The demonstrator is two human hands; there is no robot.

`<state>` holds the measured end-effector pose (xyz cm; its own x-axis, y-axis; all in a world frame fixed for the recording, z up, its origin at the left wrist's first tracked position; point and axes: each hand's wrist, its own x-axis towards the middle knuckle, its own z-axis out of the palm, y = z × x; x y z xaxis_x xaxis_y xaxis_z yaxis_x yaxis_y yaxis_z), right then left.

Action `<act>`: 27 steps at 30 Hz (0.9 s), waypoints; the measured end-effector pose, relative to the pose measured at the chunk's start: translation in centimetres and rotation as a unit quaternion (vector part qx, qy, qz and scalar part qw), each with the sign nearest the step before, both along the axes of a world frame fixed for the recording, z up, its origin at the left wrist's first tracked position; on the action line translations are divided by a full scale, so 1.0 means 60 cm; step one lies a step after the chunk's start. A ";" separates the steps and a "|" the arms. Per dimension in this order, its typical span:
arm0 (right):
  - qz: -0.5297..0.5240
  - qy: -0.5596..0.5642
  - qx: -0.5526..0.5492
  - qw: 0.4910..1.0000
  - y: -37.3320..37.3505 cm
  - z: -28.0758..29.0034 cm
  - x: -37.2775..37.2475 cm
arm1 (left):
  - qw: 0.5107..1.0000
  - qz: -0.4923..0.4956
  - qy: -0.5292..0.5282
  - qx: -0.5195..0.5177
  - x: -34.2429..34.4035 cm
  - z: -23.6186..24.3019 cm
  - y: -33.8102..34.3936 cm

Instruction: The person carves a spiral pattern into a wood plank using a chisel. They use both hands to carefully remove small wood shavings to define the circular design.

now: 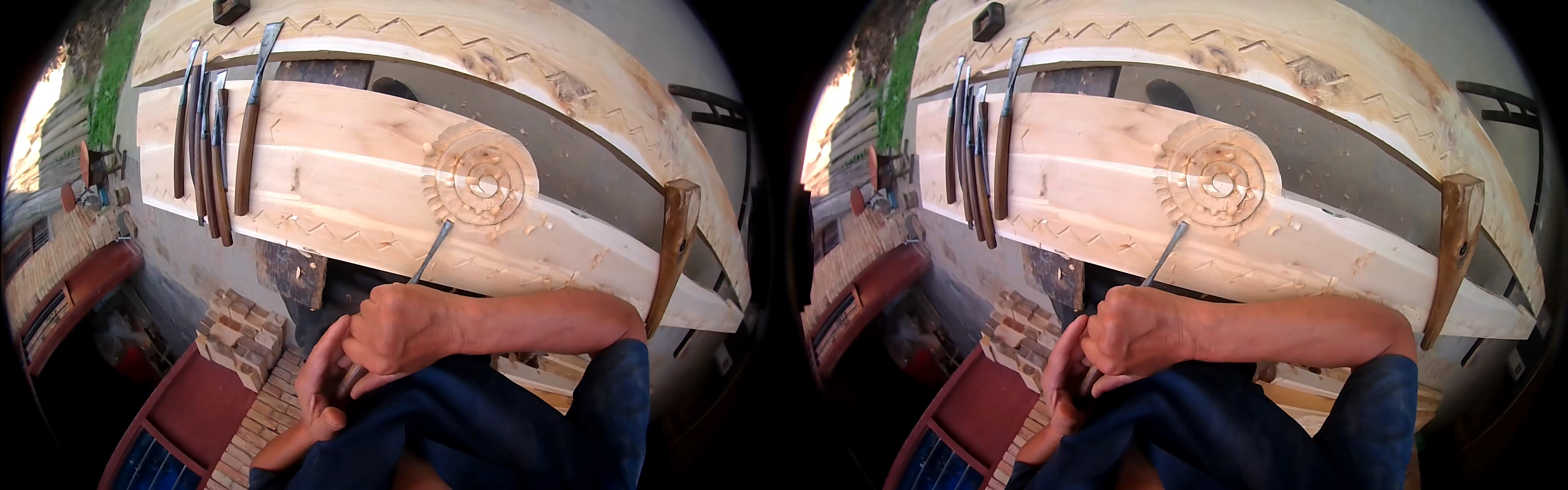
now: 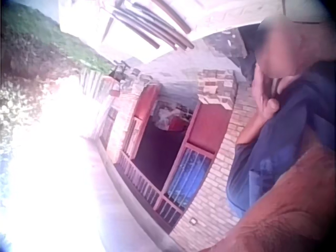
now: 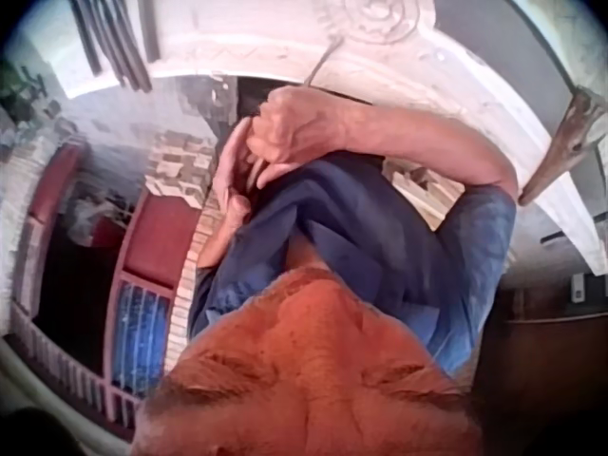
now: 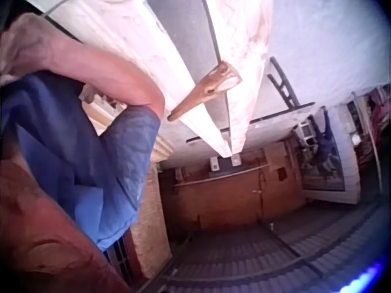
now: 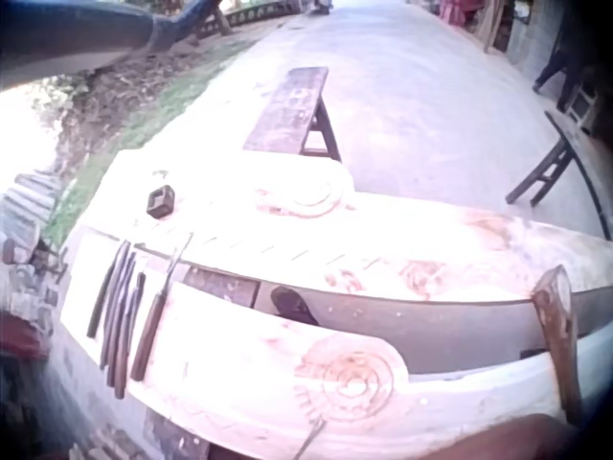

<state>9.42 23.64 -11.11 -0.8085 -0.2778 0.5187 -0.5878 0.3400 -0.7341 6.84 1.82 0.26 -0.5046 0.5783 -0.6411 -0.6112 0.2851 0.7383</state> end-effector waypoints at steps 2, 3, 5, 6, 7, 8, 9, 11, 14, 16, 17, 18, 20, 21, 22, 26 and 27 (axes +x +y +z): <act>-0.008 0.013 -0.005 1.000 -0.009 -0.001 0.000 | 1.000 -0.003 0.005 -0.002 0.002 0.004 -0.008; -0.018 0.026 -0.011 0.999 -0.012 -0.001 -0.001 | 1.000 -0.007 0.010 -0.005 0.002 0.006 -0.011; -0.019 0.026 -0.012 0.999 -0.013 -0.003 -0.002 | 1.000 -0.009 0.013 -0.010 -0.002 0.008 -0.008; -0.020 0.026 -0.014 0.999 -0.012 -0.003 -0.002 | 1.000 -0.011 0.015 -0.016 -0.003 0.009 -0.007; -0.020 0.027 -0.014 0.999 -0.011 -0.002 -0.003 | 1.000 -0.011 0.016 -0.016 -0.003 0.011 -0.004; -0.023 0.024 -0.020 0.999 -0.011 -0.001 -0.003 | 0.999 -0.008 0.024 -0.035 -0.003 0.013 0.000; -0.027 0.022 -0.026 0.999 -0.010 0.000 -0.003 | 0.998 -0.005 0.031 -0.055 -0.003 0.014 0.003; -0.027 0.023 -0.031 0.999 -0.008 -0.004 -0.002 | 0.998 -0.013 0.043 -0.040 -0.006 0.013 0.005; -0.013 0.012 -0.026 0.999 -0.005 -0.007 -0.001 | 0.996 -0.021 0.079 -0.028 -0.004 0.000 0.005; 0.003 -0.004 -0.018 1.000 -0.008 -0.012 -0.001 | 0.994 -0.021 0.098 -0.032 -0.002 -0.014 -0.003; 0.001 -0.006 -0.013 1.000 -0.005 -0.016 -0.003 | 0.992 -0.024 0.116 -0.040 -0.003 -0.022 -0.002; 0.001 -0.007 -0.008 1.000 -0.003 -0.020 -0.005 | 0.989 -0.026 0.134 -0.048 -0.005 -0.029 -0.002; -0.017 0.017 -0.010 1.000 -0.007 -0.030 -0.007 | 0.983 -0.042 0.170 -0.048 -0.007 -0.041 -0.008; -0.034 0.042 -0.012 0.998 -0.009 -0.034 -0.008 | 0.976 -0.058 0.206 -0.048 -0.010 -0.044 -0.010; -0.032 0.043 -0.010 0.999 -0.013 -0.036 -0.008 | 0.976 -0.055 0.207 -0.047 -0.017 -0.045 -0.010; -0.092 0.097 0.049 0.990 -0.016 -0.006 -0.004 | 0.960 -0.106 0.259 -0.022 -0.038 -0.048 -0.027; -0.134 0.141 0.080 0.978 -0.019 0.006 0.002 | 0.946 -0.122 0.298 -0.012 -0.035 -0.046 -0.035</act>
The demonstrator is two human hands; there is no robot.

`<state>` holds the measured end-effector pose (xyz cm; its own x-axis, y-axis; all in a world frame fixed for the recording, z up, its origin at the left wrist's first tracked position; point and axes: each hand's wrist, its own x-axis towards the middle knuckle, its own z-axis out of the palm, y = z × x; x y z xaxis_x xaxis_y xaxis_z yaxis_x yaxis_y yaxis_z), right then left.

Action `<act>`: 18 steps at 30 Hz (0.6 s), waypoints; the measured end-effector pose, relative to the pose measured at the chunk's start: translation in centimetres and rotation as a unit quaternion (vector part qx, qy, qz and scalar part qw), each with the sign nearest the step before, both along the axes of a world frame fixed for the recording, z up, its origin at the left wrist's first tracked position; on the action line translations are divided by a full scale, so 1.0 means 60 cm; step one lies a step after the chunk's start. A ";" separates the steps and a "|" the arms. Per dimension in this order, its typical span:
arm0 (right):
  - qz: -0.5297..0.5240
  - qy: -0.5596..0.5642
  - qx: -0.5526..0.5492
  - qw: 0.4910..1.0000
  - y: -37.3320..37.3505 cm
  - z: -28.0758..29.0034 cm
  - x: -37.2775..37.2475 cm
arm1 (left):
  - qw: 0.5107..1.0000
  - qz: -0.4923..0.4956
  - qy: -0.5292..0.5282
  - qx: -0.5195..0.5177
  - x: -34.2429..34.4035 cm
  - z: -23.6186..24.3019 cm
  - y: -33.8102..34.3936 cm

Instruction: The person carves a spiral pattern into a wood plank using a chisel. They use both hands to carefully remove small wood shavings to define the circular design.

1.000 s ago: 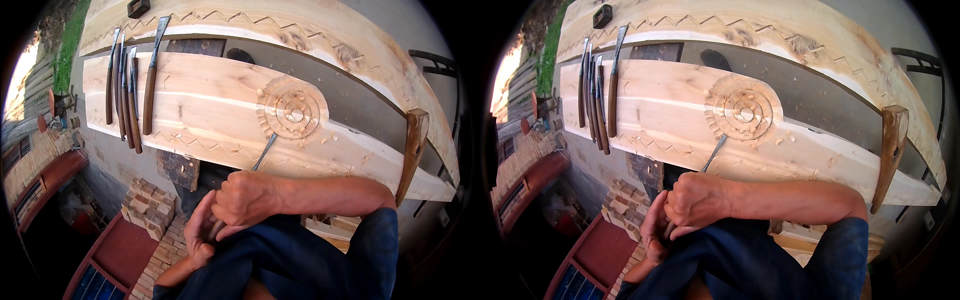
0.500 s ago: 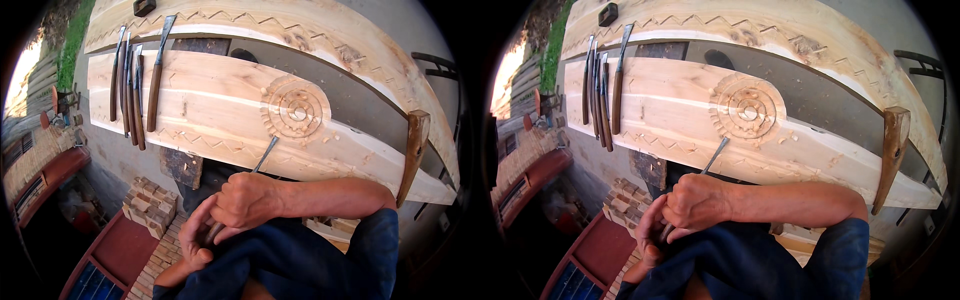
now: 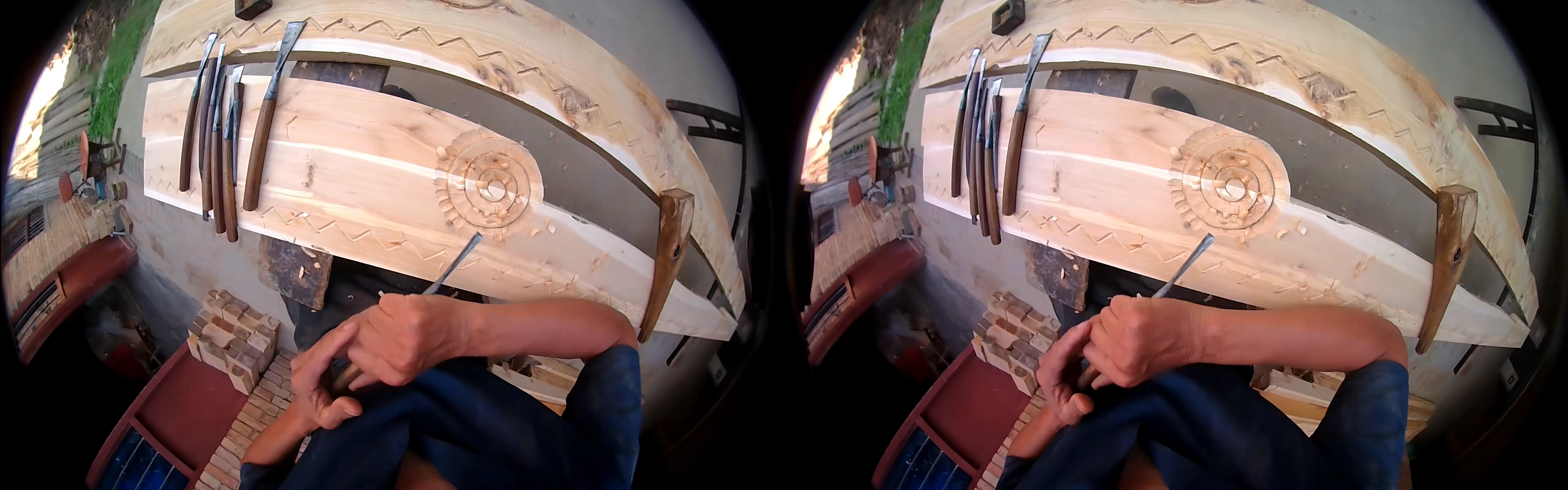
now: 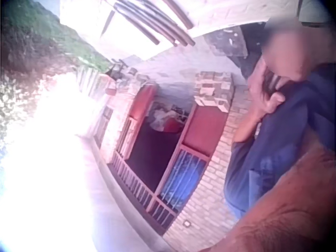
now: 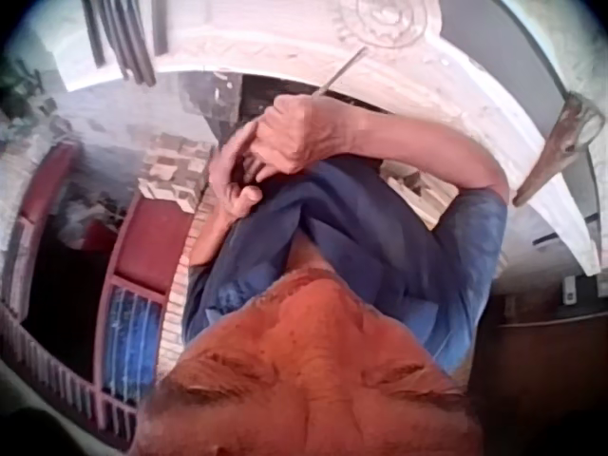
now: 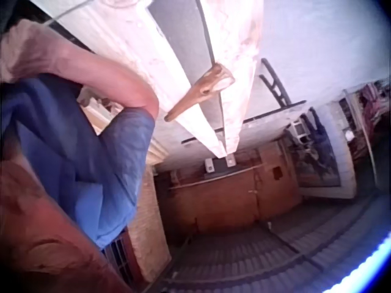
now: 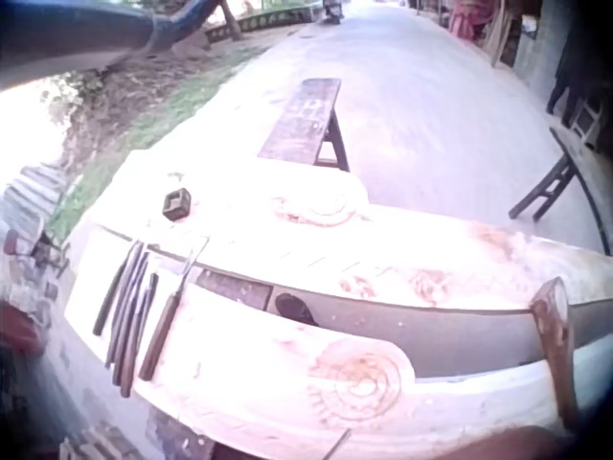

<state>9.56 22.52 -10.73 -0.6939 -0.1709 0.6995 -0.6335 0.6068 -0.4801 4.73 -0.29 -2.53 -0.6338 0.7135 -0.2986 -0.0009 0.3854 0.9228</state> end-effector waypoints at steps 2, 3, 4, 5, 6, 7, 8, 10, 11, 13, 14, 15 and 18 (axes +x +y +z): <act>-0.005 0.018 0.010 1.000 -0.005 0.002 0.004 | 1.000 0.001 0.019 0.020 0.006 0.005 -0.011; 0.028 -0.016 -0.007 0.999 -0.003 -0.003 0.003 | 1.000 -0.001 0.006 -0.001 0.005 0.011 -0.009; 0.061 -0.049 -0.025 0.997 -0.001 -0.007 0.003 | 1.000 -0.004 -0.008 -0.022 0.004 0.016 -0.007; 0.068 -0.051 -0.032 0.996 -0.002 -0.008 0.002 | 0.999 0.002 -0.019 -0.038 0.007 0.019 -0.003; 0.068 -0.051 -0.033 0.996 -0.001 -0.009 -0.002 | 0.999 0.002 -0.020 -0.040 0.009 0.022 0.005; 0.072 -0.051 -0.044 0.995 0.002 -0.011 -0.008 | 0.998 0.027 -0.033 -0.036 0.011 0.026 0.014; 0.076 -0.052 -0.054 0.994 0.004 -0.013 -0.011 | 0.997 0.052 -0.047 -0.031 0.012 0.028 0.020; 0.081 -0.062 -0.061 0.993 0.004 -0.015 -0.009 | 0.996 0.056 -0.049 -0.040 0.014 0.030 0.023; 0.087 -0.069 -0.069 0.991 0.004 -0.015 -0.009 | 0.996 0.061 -0.047 -0.051 0.014 0.034 0.024; 0.082 -0.066 -0.088 0.991 0.001 -0.011 -0.013 | 0.995 0.064 -0.050 -0.058 0.012 0.045 0.026; 0.078 -0.063 -0.105 0.989 0.000 -0.009 -0.014 | 0.994 0.068 -0.051 -0.063 0.011 0.049 0.027; 0.077 -0.063 -0.105 0.989 0.000 -0.011 -0.015 | 0.994 0.067 -0.052 -0.063 0.009 0.051 0.027; 0.084 -0.066 -0.103 0.989 0.001 -0.014 -0.021 | 0.992 0.064 -0.071 -0.084 0.004 0.055 0.027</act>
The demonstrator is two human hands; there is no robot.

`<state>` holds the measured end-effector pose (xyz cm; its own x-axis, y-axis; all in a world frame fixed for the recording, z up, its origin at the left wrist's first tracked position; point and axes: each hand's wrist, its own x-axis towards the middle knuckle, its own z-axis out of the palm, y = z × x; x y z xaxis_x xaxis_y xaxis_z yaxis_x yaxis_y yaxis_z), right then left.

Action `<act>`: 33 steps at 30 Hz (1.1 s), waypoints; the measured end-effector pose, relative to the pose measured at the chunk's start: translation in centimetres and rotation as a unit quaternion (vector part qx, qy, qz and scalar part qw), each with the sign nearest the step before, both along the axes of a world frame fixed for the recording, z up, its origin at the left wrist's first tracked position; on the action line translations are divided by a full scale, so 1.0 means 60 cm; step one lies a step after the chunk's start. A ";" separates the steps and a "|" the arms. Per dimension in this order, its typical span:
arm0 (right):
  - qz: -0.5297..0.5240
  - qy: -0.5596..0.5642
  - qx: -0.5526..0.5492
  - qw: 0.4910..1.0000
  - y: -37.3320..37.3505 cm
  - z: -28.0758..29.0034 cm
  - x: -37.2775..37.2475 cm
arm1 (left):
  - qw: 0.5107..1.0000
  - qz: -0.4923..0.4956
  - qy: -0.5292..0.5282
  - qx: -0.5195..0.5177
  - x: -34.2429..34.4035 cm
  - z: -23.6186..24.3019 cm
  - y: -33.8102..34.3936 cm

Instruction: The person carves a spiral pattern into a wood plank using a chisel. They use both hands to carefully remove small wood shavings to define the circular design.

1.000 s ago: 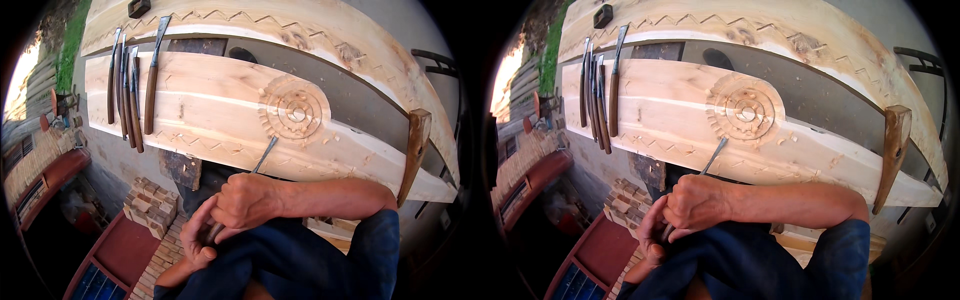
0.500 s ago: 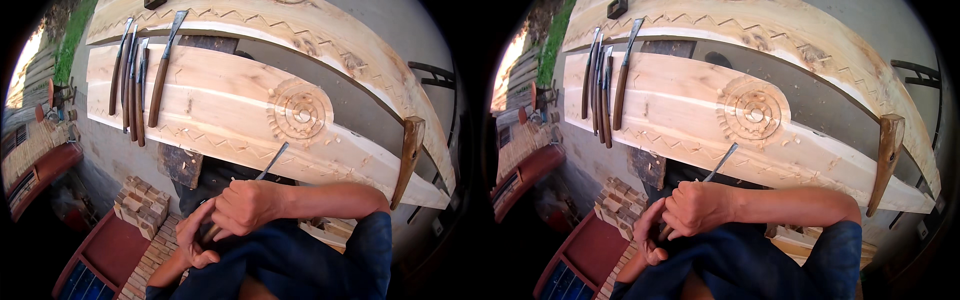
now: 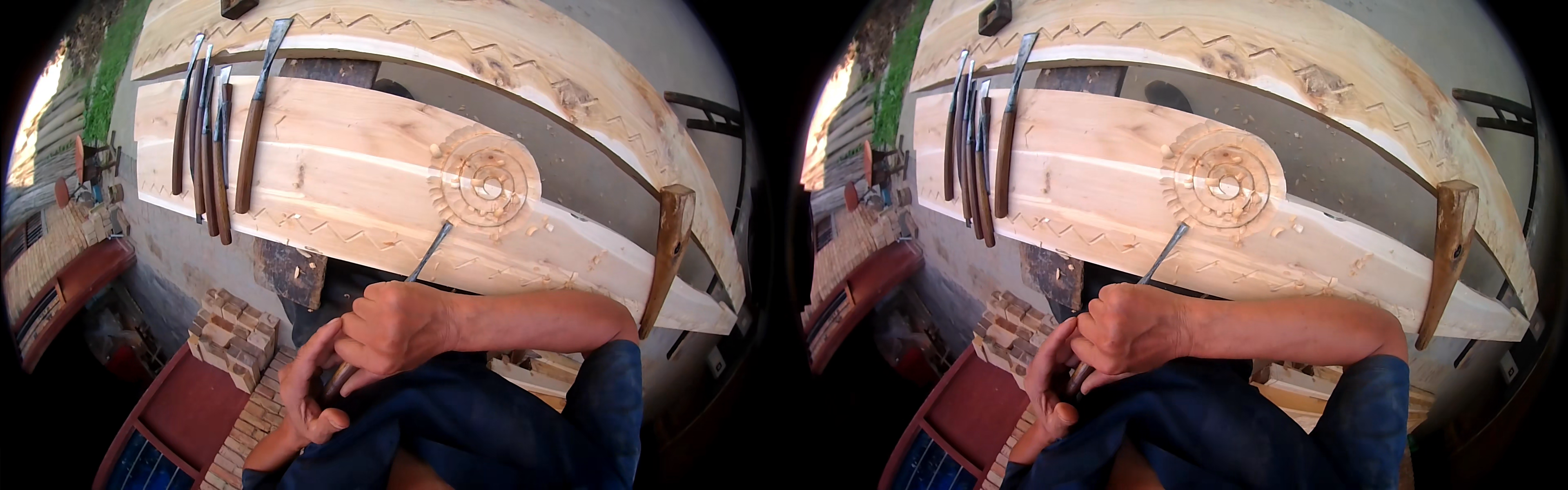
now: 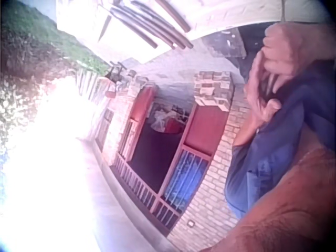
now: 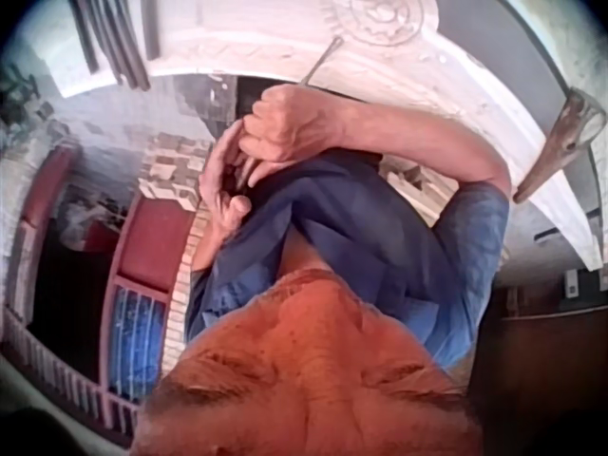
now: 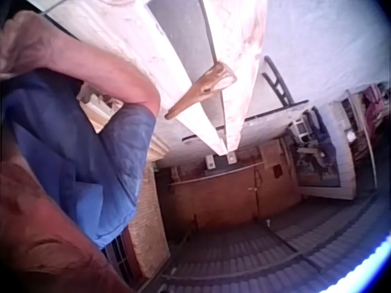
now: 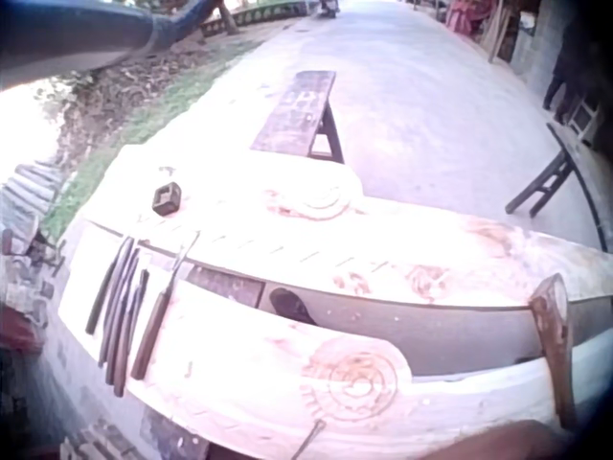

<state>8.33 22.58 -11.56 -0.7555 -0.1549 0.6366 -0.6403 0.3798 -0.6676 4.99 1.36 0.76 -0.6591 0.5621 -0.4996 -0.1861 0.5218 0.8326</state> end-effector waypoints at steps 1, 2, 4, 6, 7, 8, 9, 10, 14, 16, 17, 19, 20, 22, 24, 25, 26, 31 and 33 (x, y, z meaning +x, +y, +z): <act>-0.001 -0.002 -0.002 1.000 0.001 0.002 -0.001 | 1.000 0.003 0.007 0.009 -0.001 0.001 0.000; -0.003 -0.003 -0.004 1.000 0.002 0.004 -0.001 | 1.000 0.005 0.013 0.018 -0.002 0.002 0.001; -0.006 -0.003 -0.007 1.000 0.002 0.005 -0.002 | 1.000 0.006 0.009 0.021 -0.005 0.005 0.004; -0.009 -0.005 -0.012 1.000 0.000 0.002 -0.003 | 1.000 0.008 0.004 0.021 -0.012 0.001 0.007; -0.008 -0.014 -0.006 1.000 -0.001 -0.003 -0.004 | 1.000 0.004 0.008 0.013 -0.017 -0.010 0.009; -0.007 -0.024 0.000 1.000 -0.002 -0.007 -0.006 | 1.000 0.001 0.013 0.006 -0.023 -0.019 0.009; -0.009 -0.024 0.000 1.000 0.001 -0.008 -0.007 | 1.000 0.000 0.012 0.005 -0.031 -0.026 0.008; -0.016 -0.027 0.004 0.999 0.003 -0.010 -0.010 | 0.998 -0.035 0.045 0.005 -0.043 -0.031 0.004; -0.033 -0.055 0.013 0.998 -0.003 -0.015 -0.017 | 0.996 -0.085 0.039 0.005 -0.081 -0.040 0.004; -0.045 -0.057 0.029 0.997 -0.005 -0.015 -0.021 | 0.994 -0.100 0.051 0.017 -0.094 -0.053 0.004; -0.057 -0.057 0.041 0.996 -0.005 -0.011 -0.023 | 0.997 -0.062 0.030 0.031 -0.094 -0.054 0.006; -0.093 -0.033 0.119 0.988 -0.004 0.026 -0.006 | 0.997 -0.040 0.030 0.050 -0.095 -0.057 0.001; -0.131 -0.010 0.183 0.974 -0.006 0.047 0.006 | 0.997 -0.037 0.032 0.054 -0.093 -0.047 -0.006; -0.174 -0.042 0.176 0.968 -0.001 0.079 0.028 | 0.996 -0.043 -0.034 0.063 -0.100 -0.034 -0.019; -0.232 -0.085 0.187 0.951 0.021 0.086 0.055 | 0.996 -0.057 -0.012 0.067 -0.108 -0.047 -0.021; -0.277 -0.119 0.187 0.935 0.041 0.086 0.071 | 0.995 -0.062 0.055 0.063 -0.112 -0.061 -0.017; -0.318 -0.151 0.182 0.918 0.065 0.082 0.092 | 0.989 -0.064 0.123 0.055 -0.112 -0.070 -0.011; -0.554 -0.241 0.288 0.743 0.165 0.032 0.231 | 0.895 -0.233 0.367 0.102 -0.157 -0.115 0.102; -0.584 -0.269 0.296 0.707 0.173 0.013 0.253 | 0.877 -0.262 0.391 0.095 -0.171 -0.131 0.149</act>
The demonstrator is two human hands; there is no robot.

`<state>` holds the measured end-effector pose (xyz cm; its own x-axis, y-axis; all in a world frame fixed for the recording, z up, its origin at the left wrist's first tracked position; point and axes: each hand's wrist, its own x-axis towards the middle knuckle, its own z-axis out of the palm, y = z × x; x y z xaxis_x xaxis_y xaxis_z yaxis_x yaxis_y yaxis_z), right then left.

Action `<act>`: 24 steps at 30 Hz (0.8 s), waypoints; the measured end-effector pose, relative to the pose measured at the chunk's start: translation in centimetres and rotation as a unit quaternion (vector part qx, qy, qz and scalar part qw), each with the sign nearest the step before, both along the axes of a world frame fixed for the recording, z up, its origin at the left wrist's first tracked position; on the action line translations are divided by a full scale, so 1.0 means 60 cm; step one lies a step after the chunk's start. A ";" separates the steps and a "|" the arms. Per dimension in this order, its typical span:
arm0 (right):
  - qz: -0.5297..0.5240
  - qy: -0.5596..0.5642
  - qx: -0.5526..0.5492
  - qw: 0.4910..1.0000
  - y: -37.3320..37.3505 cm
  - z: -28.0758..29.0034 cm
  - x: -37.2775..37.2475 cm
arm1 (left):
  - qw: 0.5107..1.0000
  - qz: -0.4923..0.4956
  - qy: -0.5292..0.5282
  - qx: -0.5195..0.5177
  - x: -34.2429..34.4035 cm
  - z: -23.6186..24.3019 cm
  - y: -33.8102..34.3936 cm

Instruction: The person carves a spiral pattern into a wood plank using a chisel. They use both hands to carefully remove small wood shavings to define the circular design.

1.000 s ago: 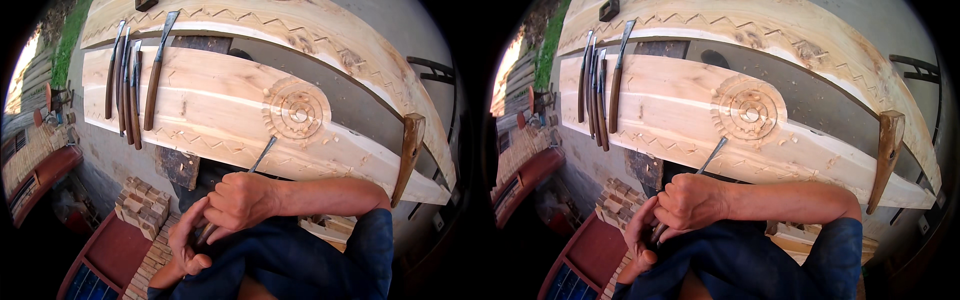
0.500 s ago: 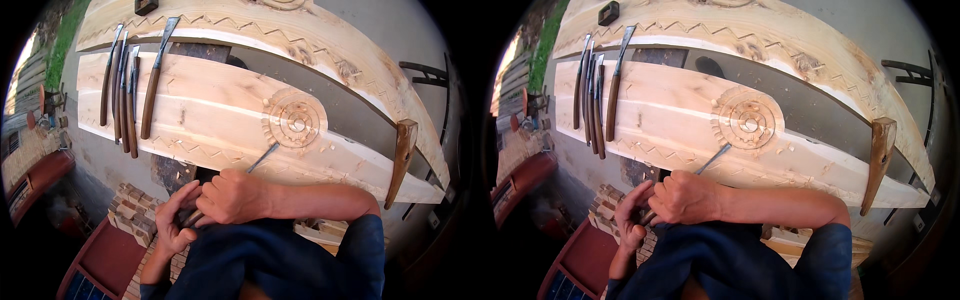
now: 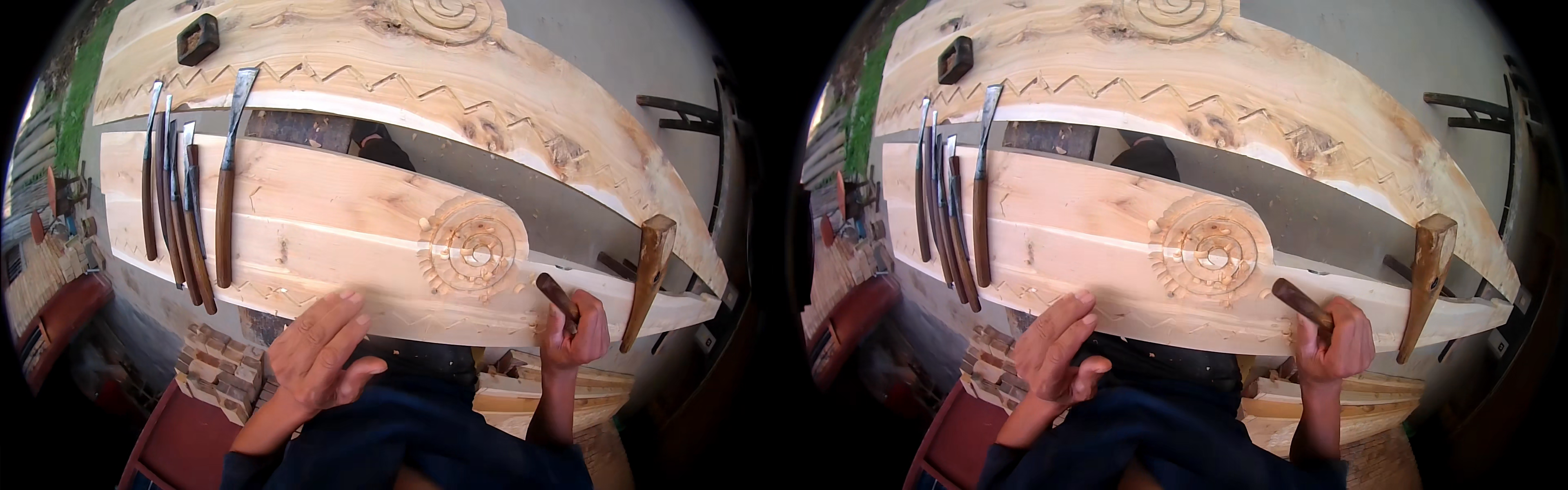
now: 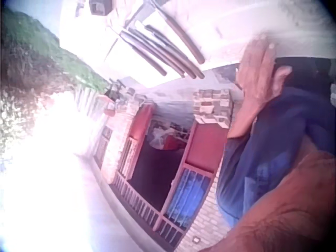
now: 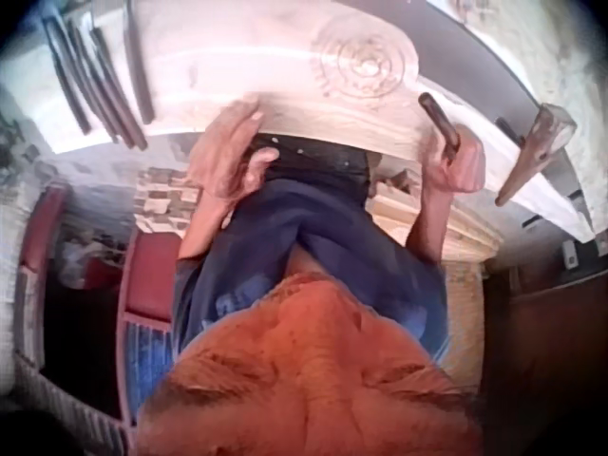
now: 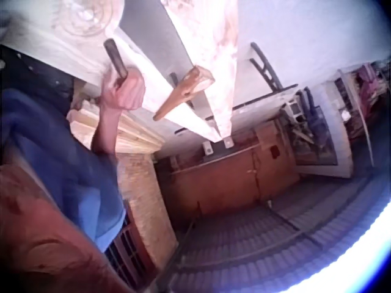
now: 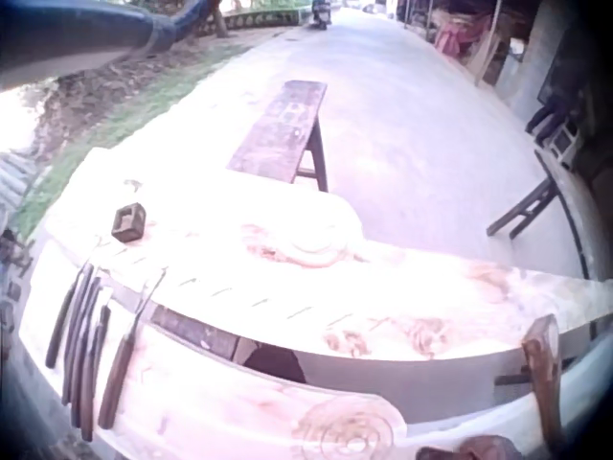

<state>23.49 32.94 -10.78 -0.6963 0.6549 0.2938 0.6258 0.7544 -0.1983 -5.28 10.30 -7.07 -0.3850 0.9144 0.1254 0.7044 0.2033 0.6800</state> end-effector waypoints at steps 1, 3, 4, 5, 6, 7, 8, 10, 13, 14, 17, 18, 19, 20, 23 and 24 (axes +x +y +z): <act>-0.030 0.017 0.002 0.999 0.001 -0.011 0.003 | 0.999 -0.018 0.039 -0.007 -0.003 -0.008 0.020; -0.065 0.025 -0.010 0.998 -0.001 -0.025 0.004 | 0.999 0.013 0.042 -0.022 -0.006 -0.038 0.046; -0.063 0.005 -0.011 0.998 0.003 -0.021 0.003 | 0.997 0.048 0.052 -0.027 -0.006 -0.049 0.054; -0.061 -0.015 -0.008 0.998 0.010 -0.019 0.001 | 0.997 0.043 0.046 -0.033 -0.008 -0.061 0.063; -0.052 -0.018 -0.003 0.998 0.011 -0.017 -0.001 | 0.996 0.050 0.063 -0.045 -0.009 -0.070 0.070; -0.056 -0.026 -0.009 0.998 0.007 -0.019 -0.001 | 0.994 0.056 0.080 -0.057 -0.009 -0.078 0.076; -0.053 -0.017 -0.002 0.998 0.007 -0.019 -0.004 | 0.992 0.042 0.074 -0.092 -0.005 -0.071 0.079; -0.049 -0.012 0.011 0.999 0.009 -0.023 -0.011 | 0.989 0.037 0.088 -0.115 0.002 -0.074 0.079; -0.045 -0.013 -0.004 0.999 0.009 -0.019 -0.012 | 0.984 0.029 0.106 -0.142 0.003 -0.073 0.084; -0.044 -0.008 0.003 0.999 0.008 -0.018 -0.012 | 0.983 0.022 0.103 -0.149 0.003 -0.073 0.085; -0.068 0.008 0.007 0.998 0.008 -0.028 -0.010 | 0.986 0.001 0.106 -0.128 0.005 -0.083 0.088; -0.074 0.004 0.003 0.997 0.010 -0.021 -0.014 | 0.988 0.000 0.110 -0.111 0.008 -0.081 0.083; -0.080 -0.001 -0.002 0.997 0.012 -0.015 -0.019 | 0.984 -0.051 0.115 -0.122 0.003 -0.083 0.088; -0.082 0.034 0.009 0.996 0.009 -0.023 -0.023 | 0.979 -0.082 0.141 -0.120 -0.004 -0.072 0.104; -0.079 0.047 -0.003 0.996 0.005 -0.022 -0.025 | 0.988 -0.129 0.079 -0.006 0.002 -0.053 0.072; -0.086 0.071 -0.004 0.994 0.004 -0.022 -0.028 | 0.981 -0.159 -0.018 0.108 0.006 -0.051 0.064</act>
